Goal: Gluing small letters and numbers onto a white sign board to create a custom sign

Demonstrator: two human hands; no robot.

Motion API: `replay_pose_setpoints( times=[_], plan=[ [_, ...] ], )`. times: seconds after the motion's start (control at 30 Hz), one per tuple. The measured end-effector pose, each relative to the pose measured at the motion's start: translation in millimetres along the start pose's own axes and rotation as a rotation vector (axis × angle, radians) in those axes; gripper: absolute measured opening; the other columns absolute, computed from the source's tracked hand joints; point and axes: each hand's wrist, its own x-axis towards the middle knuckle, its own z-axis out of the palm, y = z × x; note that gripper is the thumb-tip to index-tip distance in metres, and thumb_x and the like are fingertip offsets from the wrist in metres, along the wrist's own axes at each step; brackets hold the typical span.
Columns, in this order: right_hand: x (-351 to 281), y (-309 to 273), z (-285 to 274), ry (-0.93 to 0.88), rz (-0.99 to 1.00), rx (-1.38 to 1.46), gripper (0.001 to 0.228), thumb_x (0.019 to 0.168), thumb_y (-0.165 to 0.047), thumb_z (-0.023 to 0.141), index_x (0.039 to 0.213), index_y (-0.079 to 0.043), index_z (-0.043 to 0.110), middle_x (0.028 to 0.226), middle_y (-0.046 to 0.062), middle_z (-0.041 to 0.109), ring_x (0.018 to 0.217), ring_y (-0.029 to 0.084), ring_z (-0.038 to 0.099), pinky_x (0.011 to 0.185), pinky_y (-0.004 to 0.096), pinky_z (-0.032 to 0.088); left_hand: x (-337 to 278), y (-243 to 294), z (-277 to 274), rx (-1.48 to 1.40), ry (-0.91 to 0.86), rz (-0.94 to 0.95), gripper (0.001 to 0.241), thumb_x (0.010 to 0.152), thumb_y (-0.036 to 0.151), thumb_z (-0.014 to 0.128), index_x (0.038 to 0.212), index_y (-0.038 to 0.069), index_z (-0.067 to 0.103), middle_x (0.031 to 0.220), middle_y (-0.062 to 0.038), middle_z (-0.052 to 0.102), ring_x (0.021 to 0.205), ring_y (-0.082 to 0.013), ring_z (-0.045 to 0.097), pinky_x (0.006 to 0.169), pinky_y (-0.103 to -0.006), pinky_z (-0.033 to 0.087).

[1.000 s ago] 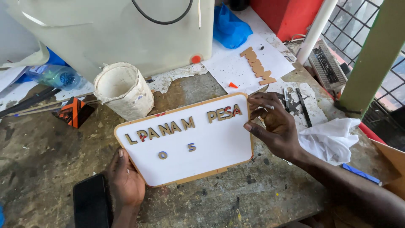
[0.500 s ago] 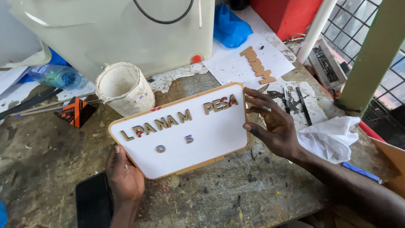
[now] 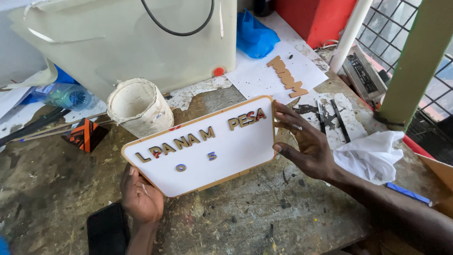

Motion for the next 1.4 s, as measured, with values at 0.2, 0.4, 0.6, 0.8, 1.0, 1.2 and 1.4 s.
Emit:
replay_pose_setpoints(
  times=[0.2,0.4,0.6,0.8,1.0,1.2,1.4],
  plan=[
    [0,-1,5,0.009,0.000,-0.011,0.065,0.104,-0.001,0.077,0.163,0.002,0.051,0.182,0.029,0.042,0.176,0.039,0.038,0.139,0.053,0.049,-7,12,8,0.008,-0.077,-0.035,0.055,0.108,0.033,0.061,0.154,0.003,0.068,0.158,-0.015,0.070,0.152,-0.0348,0.064,0.119,-0.0518,0.057],
    [-1,3,5,0.016,0.002,0.006,0.065,0.105,-0.002,0.077,0.164,0.001,0.052,0.183,0.029,0.041,0.177,0.039,0.038,0.136,0.049,0.052,-3,-11,-14,0.000,0.008,-0.055,0.039,0.113,0.036,0.063,0.139,0.008,0.073,0.158,-0.015,0.071,0.148,-0.0258,0.066,0.122,-0.0453,0.057],
    [-1,0,5,0.013,0.017,0.016,0.063,0.105,-0.001,0.076,0.163,0.002,0.052,0.183,0.028,0.041,0.178,0.039,0.037,0.135,0.049,0.052,-17,12,17,0.234,-0.113,0.005,0.070,0.114,0.047,0.046,0.166,0.001,0.051,0.169,-0.020,0.059,0.159,-0.0369,0.058,0.128,-0.0520,0.054],
    [-2,0,4,0.014,0.020,0.021,0.062,0.105,-0.003,0.078,0.162,0.001,0.053,0.183,0.029,0.040,0.177,0.038,0.038,0.138,0.051,0.050,-16,6,13,0.183,-0.051,-0.063,0.074,0.110,0.050,0.051,0.167,0.003,0.051,0.169,-0.018,0.060,0.156,-0.0346,0.060,0.125,-0.0530,0.056],
    [-2,0,4,0.019,0.010,0.013,0.061,0.105,-0.003,0.078,0.161,0.002,0.054,0.182,0.028,0.043,0.177,0.038,0.039,0.136,0.050,0.052,-22,19,26,0.244,-0.155,-0.002,0.073,0.113,0.049,0.046,0.170,0.002,0.047,0.172,-0.020,0.057,0.159,-0.0387,0.057,0.126,-0.0539,0.056],
    [-2,1,4,0.018,0.015,0.015,0.061,0.104,-0.001,0.078,0.160,0.003,0.054,0.182,0.031,0.042,0.176,0.039,0.039,0.135,0.049,0.052,-17,9,14,0.212,-0.086,-0.054,0.076,0.109,0.053,0.052,0.169,0.005,0.049,0.172,-0.018,0.057,0.160,-0.0358,0.057,0.126,-0.0537,0.055],
    [-2,0,4,0.012,0.012,0.007,0.063,0.104,0.001,0.077,0.162,0.003,0.052,0.183,0.031,0.041,0.177,0.039,0.039,0.134,0.048,0.052,-19,17,22,0.234,-0.133,-0.045,0.079,0.110,0.054,0.049,0.171,0.004,0.045,0.176,-0.018,0.052,0.163,-0.0381,0.053,0.130,-0.0546,0.053]
  ],
)
